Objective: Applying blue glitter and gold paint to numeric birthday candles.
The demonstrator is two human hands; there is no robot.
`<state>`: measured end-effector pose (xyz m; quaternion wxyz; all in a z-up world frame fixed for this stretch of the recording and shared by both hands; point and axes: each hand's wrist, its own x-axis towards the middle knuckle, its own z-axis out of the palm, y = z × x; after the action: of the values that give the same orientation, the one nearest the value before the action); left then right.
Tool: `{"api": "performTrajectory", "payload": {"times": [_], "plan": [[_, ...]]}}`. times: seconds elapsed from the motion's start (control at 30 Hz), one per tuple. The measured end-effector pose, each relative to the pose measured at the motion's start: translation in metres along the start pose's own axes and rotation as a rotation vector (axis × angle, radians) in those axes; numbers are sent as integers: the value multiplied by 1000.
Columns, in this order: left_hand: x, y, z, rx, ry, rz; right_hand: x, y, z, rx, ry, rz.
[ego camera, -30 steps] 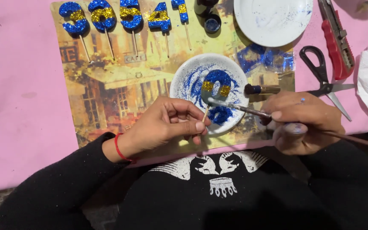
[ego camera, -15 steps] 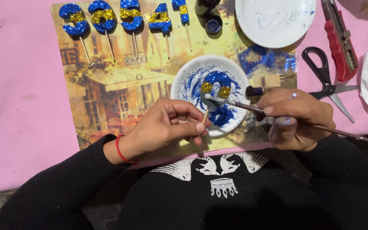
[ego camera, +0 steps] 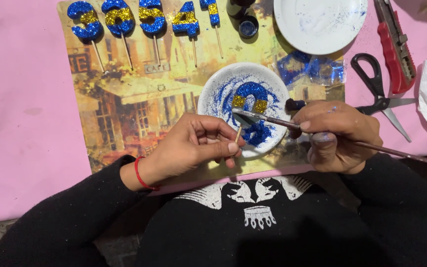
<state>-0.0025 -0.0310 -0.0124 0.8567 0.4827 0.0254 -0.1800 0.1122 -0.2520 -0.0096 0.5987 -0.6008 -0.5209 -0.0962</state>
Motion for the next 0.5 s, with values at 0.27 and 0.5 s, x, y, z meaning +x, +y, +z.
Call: {"api": "performTrajectory", "payload": {"times": [0.27, 0.5], "plan": [[0, -3, -1, 5, 7, -1, -2, -3, -2, -72, 7, 39], [0, -2, -1, -3, 27, 2, -4, 5, 2, 46, 85, 20]]}}
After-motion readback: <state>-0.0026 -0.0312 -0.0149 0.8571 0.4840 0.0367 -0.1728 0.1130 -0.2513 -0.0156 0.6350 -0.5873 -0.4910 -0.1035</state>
